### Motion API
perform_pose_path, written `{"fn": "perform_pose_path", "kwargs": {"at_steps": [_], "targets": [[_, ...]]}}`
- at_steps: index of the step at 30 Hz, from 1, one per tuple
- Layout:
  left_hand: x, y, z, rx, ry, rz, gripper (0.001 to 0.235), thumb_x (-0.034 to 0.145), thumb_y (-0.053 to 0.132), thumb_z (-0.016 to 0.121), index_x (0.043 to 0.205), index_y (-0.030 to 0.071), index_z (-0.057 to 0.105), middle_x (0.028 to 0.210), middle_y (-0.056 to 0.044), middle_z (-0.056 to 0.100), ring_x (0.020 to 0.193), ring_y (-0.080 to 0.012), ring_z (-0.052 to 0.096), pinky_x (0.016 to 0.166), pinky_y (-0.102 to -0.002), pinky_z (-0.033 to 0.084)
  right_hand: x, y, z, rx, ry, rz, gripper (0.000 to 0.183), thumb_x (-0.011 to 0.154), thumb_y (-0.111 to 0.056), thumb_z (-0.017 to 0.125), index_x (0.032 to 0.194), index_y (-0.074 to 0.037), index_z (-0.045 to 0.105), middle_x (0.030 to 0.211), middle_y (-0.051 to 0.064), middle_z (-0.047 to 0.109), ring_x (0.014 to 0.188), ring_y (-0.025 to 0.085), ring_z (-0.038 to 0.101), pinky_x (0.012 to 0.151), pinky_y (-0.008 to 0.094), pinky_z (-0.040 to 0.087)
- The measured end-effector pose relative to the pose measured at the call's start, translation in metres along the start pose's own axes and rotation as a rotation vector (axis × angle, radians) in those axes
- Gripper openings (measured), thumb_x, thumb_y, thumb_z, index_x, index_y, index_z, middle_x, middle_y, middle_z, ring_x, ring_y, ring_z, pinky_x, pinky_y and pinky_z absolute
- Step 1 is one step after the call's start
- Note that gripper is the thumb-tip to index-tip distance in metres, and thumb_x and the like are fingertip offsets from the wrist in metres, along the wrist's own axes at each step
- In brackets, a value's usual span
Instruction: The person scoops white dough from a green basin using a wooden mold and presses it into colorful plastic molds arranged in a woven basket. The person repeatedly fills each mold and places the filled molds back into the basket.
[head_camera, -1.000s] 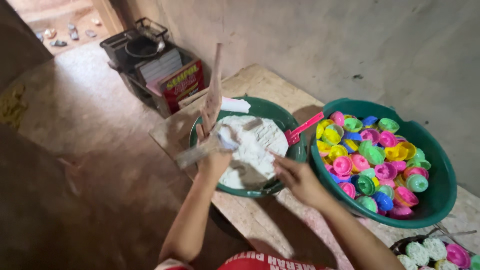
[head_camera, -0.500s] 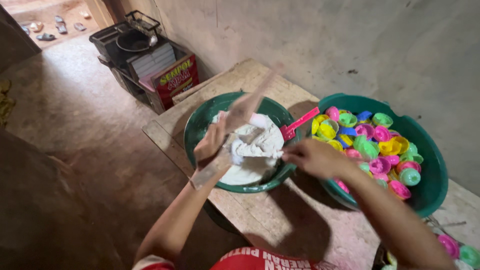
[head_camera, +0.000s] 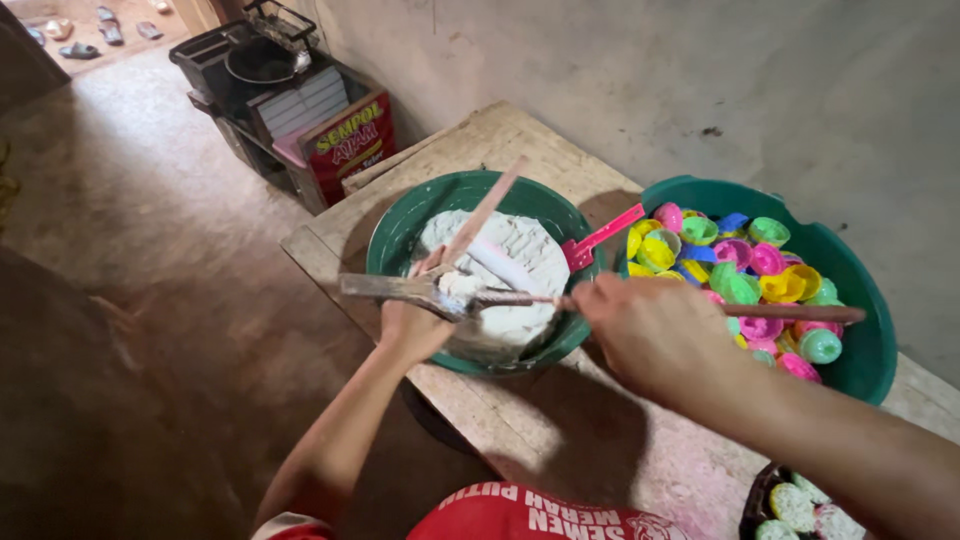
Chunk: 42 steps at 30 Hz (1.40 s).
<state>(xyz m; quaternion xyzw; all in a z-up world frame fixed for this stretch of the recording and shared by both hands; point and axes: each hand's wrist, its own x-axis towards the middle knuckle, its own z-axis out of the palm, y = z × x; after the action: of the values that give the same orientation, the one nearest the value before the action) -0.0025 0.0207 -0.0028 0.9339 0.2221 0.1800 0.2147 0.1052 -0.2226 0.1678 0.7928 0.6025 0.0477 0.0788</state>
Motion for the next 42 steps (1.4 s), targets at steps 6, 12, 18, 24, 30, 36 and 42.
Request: {"fn": "perform_pose_path", "kwargs": {"at_steps": [6,12,18,24,30,36,42], "targets": [[0.0,-0.006,0.018,-0.05,0.093,0.334,0.055,0.087,0.041,0.067,0.137,0.018,0.061,0.161,-0.015,0.039,0.14,-0.0387,0.045,0.112,-0.048,0.04,0.023,-0.004,-0.03,0.012,-0.097,0.006,0.024,0.08,-0.01,0.062,0.102,-0.018,0.067,0.082,0.009,0.071,0.075,0.032,0.071,0.062,0.047,0.056],[0.003,0.017,0.034,0.091,0.049,0.407,0.07,0.086,0.035,0.067,0.148,0.01,0.049,0.16,-0.019,0.038,0.143,-0.0387,0.042,0.115,-0.046,0.034,0.061,-0.05,0.042,-0.297,0.037,-0.187,0.017,0.089,-0.017,0.063,0.101,-0.007,0.067,0.082,0.009,0.071,0.066,0.025,0.074,0.052,0.037,0.057],[0.0,0.007,0.001,-0.065,-0.077,-0.17,0.085,0.086,0.049,0.068,0.155,0.012,0.037,0.158,-0.015,0.039,0.137,-0.0342,0.044,0.114,-0.046,0.037,0.043,-0.015,0.051,-0.128,-0.029,-0.072,0.016,0.09,-0.014,0.059,0.103,-0.008,0.067,0.091,0.011,0.071,0.072,0.026,0.075,0.055,0.041,0.059],[0.016,-0.013,0.012,0.178,0.402,0.124,0.057,0.088,0.038,0.072,0.138,0.015,0.06,0.159,-0.019,0.043,0.146,-0.0399,0.046,0.122,-0.05,0.036,0.042,-0.005,0.053,0.584,0.505,-0.048,0.047,0.088,0.001,0.057,0.134,-0.005,0.06,0.103,0.025,0.07,0.08,0.034,0.071,0.069,0.041,0.057],[0.027,-0.016,0.023,0.184,0.462,0.012,0.057,0.09,0.034,0.07,0.141,0.012,0.058,0.166,-0.022,0.034,0.141,-0.0463,0.041,0.112,-0.051,0.04,0.052,-0.039,0.128,1.037,0.255,0.129,0.051,0.1,-0.005,0.058,0.15,-0.013,0.051,0.071,0.023,0.056,0.059,0.018,0.054,0.062,0.035,0.051],[0.031,-0.011,0.02,0.387,0.502,0.217,0.062,0.084,0.04,0.072,0.134,0.007,0.059,0.163,-0.022,0.024,0.145,-0.0518,0.04,0.114,-0.055,0.039,0.051,0.001,0.154,1.335,0.274,0.143,0.044,0.105,-0.01,0.052,0.148,-0.009,0.055,0.075,0.003,0.054,0.067,0.009,0.047,0.059,0.028,0.044],[0.043,-0.005,0.03,0.254,0.428,0.072,0.048,0.086,0.028,0.072,0.131,0.01,0.063,0.165,-0.03,0.018,0.132,-0.0532,0.046,0.104,-0.056,0.046,0.065,-0.023,0.199,1.215,0.337,0.171,0.033,0.106,-0.015,0.055,0.136,-0.003,0.06,0.076,0.0,0.055,0.068,0.007,0.047,0.059,0.026,0.044]]}}
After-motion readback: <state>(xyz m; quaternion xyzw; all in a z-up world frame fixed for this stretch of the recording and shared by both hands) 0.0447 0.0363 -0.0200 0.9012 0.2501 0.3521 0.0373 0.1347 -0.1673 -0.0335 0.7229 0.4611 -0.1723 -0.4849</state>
